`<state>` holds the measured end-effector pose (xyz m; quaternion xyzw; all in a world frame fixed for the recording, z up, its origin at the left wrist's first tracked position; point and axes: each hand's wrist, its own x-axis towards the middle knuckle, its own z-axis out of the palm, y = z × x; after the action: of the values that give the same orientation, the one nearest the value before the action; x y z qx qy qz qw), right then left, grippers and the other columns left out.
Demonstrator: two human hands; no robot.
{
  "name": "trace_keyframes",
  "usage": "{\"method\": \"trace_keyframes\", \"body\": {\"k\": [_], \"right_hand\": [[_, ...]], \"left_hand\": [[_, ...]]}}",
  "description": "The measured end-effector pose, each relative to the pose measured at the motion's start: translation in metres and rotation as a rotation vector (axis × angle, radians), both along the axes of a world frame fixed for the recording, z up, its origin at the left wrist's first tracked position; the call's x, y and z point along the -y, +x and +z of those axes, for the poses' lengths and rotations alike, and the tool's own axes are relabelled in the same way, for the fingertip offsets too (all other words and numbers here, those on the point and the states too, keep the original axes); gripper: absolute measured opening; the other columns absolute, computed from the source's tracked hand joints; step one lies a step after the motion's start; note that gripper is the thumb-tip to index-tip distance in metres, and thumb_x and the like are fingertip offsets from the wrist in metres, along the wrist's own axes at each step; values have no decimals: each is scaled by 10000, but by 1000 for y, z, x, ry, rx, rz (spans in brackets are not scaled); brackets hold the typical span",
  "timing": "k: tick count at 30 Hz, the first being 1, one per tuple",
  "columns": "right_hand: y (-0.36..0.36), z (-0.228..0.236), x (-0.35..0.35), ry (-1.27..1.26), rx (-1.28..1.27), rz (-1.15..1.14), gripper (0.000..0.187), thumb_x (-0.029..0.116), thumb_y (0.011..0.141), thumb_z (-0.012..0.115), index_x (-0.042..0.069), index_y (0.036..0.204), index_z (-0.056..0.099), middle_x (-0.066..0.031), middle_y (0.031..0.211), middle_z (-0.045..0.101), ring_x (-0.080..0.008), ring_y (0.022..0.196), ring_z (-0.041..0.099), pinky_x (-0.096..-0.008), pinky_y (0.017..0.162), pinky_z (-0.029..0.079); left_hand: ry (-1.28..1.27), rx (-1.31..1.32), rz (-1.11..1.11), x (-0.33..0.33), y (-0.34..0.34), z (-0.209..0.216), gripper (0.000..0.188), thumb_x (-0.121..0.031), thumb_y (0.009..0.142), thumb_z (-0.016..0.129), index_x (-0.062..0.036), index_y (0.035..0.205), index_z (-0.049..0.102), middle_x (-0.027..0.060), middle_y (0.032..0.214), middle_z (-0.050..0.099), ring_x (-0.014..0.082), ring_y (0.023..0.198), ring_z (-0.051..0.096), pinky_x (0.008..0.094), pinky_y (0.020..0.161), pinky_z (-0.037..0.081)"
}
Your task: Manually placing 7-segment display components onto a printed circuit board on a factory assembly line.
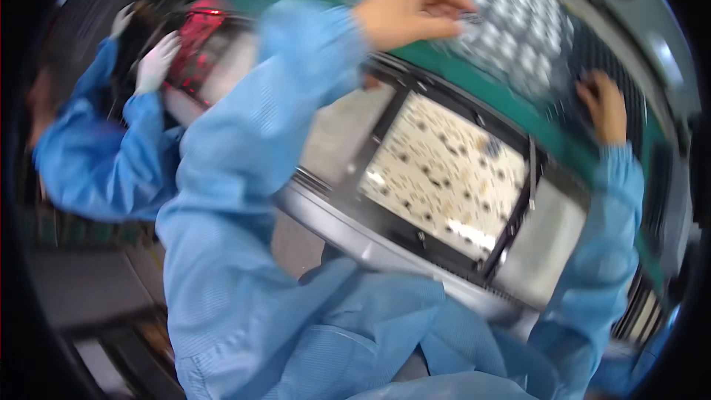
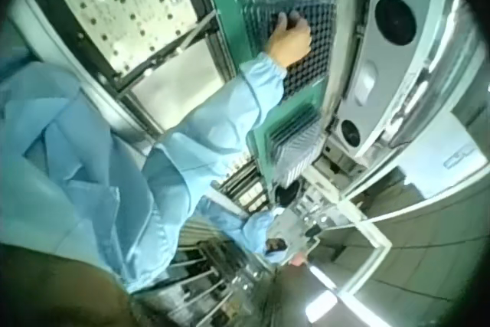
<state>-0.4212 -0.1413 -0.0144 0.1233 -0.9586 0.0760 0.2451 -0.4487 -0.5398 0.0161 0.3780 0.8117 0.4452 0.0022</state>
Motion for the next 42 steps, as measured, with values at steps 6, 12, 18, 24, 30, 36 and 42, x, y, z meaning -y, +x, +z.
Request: {"method": "trace_keyframes", "body": {"k": [6, 12, 18, 24, 30, 36, 42], "right_hand": [[7, -4, 16, 162, 8, -80, 241, 196, 791, 660, 70, 996, 648, -103, 924, 676, -272, 863, 643, -368, 786, 500], [71, -2, 37, -425, 75, -57, 225, 184, 874, 613, 19, 1024, 641, -53, 913, 661, -138, 845, 612, -252, 763, 475], [127, -22, 76, -691, 497, 171, 212, 149, 898, 601, 18, 1064, 589, 19, 917, 599, -64, 768, 528, -227, 697, 458], [99, -61, 85, -96, 184, 181, 262, 244, 870, 615, 61, 1048, 561, -106, 927, 628, -262, 758, 621, -333, 665, 487], [94, -76, 77, -32, 93, 164, 262, 256, 861, 619, 68, 1038, 569, -107, 936, 641, -294, 824, 623, -364, 686, 490], [97, -65, 76, -148, 141, -45, 257, 235, 857, 633, 47, 1027, 587, -83, 898, 623, -220, 733, 583, -308, 663, 471], [105, -54, 99, -389, 205, 19, 217, 154, 871, 617, 30, 1048, 591, -21, 856, 584, -108, 714, 490, -248, 648, 427]], "left_hand": [[-49, 141, -129, -23, 111, -60, 274, -98, 777, 690, -53, 1024, 582, 104, 1003, 639, 233, 978, 616, 339, 854, 482], [-289, -51, -165, -58, 121, -86, 261, -132, 763, 684, -85, 1007, 608, 75, 893, 620, 265, 935, 563, 369, 857, 436], [-305, -152, -157, -56, 123, -95, 249, -114, 745, 682, -91, 985, 618, 45, 825, 613, 246, 907, 558, 370, 865, 422], [-272, -271, -83, -56, 129, -106, 256, -108, 727, 681, -111, 975, 616, 29, 832, 610, 240, 903, 559, 375, 894, 402], [-276, -360, -100, -58, 132, -124, 228, -129, 726, 682, -118, 938, 600, 8, 843, 610, 217, 919, 555, 371, 903, 394], [-274, -420, -148, -57, 124, -116, 209, -145, 726, 684, -110, 911, 595, 5, 832, 613, 213, 906, 553, 362, 884, 396], [-523, -192, -258, -75, 102, -84, 173, -175, 738, 687, -83, 863, 612, 39, 792, 633, 219, 929, 557, 344, 855, 431]]}}
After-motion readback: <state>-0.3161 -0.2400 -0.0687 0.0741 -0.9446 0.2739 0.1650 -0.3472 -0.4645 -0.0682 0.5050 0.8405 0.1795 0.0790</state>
